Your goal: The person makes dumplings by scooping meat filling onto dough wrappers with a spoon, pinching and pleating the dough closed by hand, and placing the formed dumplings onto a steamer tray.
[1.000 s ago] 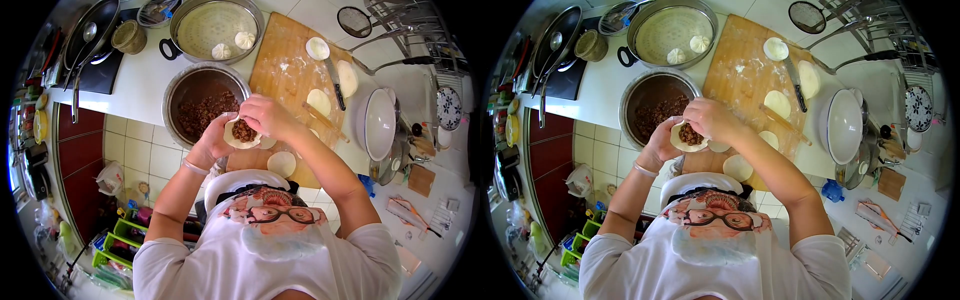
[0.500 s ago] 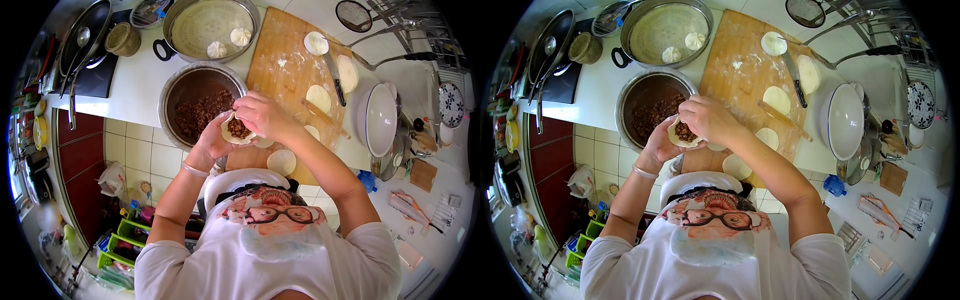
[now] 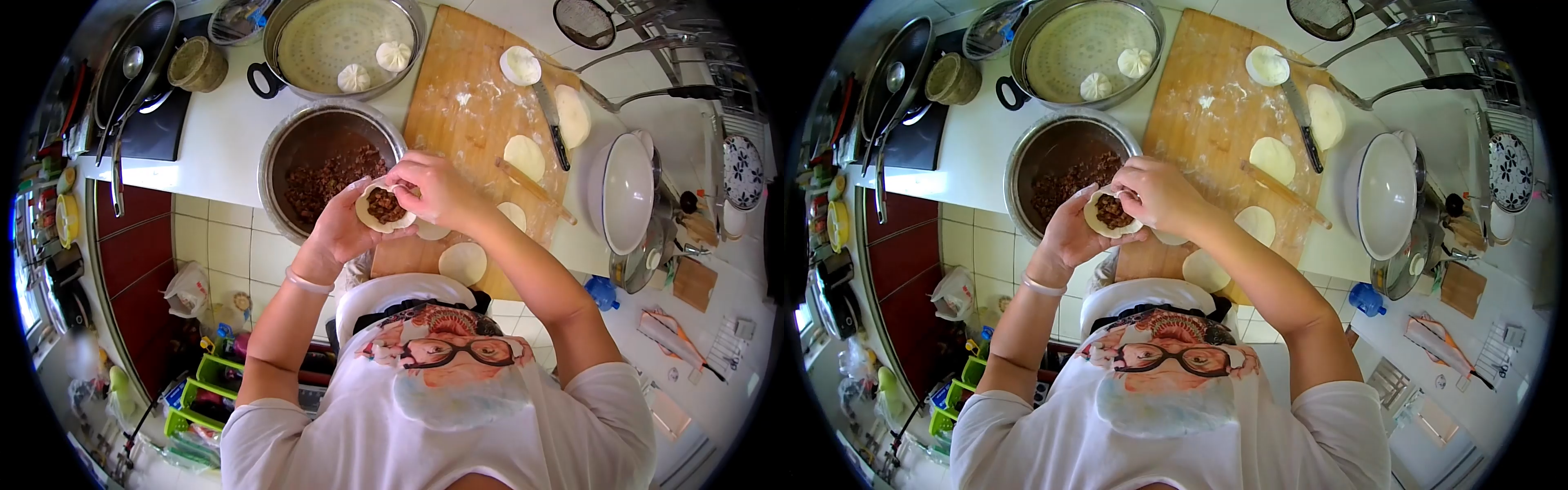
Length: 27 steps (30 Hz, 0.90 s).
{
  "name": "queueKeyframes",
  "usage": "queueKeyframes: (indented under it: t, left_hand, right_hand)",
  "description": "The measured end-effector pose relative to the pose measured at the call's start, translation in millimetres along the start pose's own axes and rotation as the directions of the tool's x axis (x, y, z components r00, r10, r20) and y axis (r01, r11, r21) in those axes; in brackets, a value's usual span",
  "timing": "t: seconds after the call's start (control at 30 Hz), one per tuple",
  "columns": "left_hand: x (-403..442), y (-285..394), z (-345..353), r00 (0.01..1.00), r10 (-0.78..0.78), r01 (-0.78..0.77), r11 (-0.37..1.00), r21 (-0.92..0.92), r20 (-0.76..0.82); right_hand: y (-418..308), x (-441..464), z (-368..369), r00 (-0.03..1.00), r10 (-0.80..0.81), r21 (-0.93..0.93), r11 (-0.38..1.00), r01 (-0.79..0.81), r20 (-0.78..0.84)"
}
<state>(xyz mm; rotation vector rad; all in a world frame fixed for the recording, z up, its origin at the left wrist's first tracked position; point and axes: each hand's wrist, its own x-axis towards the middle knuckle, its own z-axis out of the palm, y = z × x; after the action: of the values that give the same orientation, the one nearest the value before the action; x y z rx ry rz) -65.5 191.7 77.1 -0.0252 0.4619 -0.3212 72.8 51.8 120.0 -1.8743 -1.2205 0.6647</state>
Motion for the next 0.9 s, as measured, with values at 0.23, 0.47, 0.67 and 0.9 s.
queueKeyframes:
  t: [0.23,0.47,0.67,0.9]
  left_hand:
    - [8,0,-4,0.997,-0.026,0.030,0.998,0.055,-0.071]
    - [5,9,15,0.993,-0.062,0.073,0.992,0.105,-0.101]
    - [10,4,15,0.998,-0.001,0.001,1.000,-0.011,0.064]
    - [14,-3,7,0.990,0.144,-0.144,0.989,0.039,-0.002]
  right_hand:
    - [-5,6,-3,0.897,-0.442,-0.396,0.825,0.402,-0.009]
    - [8,6,-8,0.879,-0.456,-0.293,0.829,0.477,0.139]
    - [-11,1,-12,0.992,0.089,0.239,0.969,-0.065,-0.094]
    - [-8,-3,3,0.984,-0.069,-0.096,0.994,0.054,-0.163]
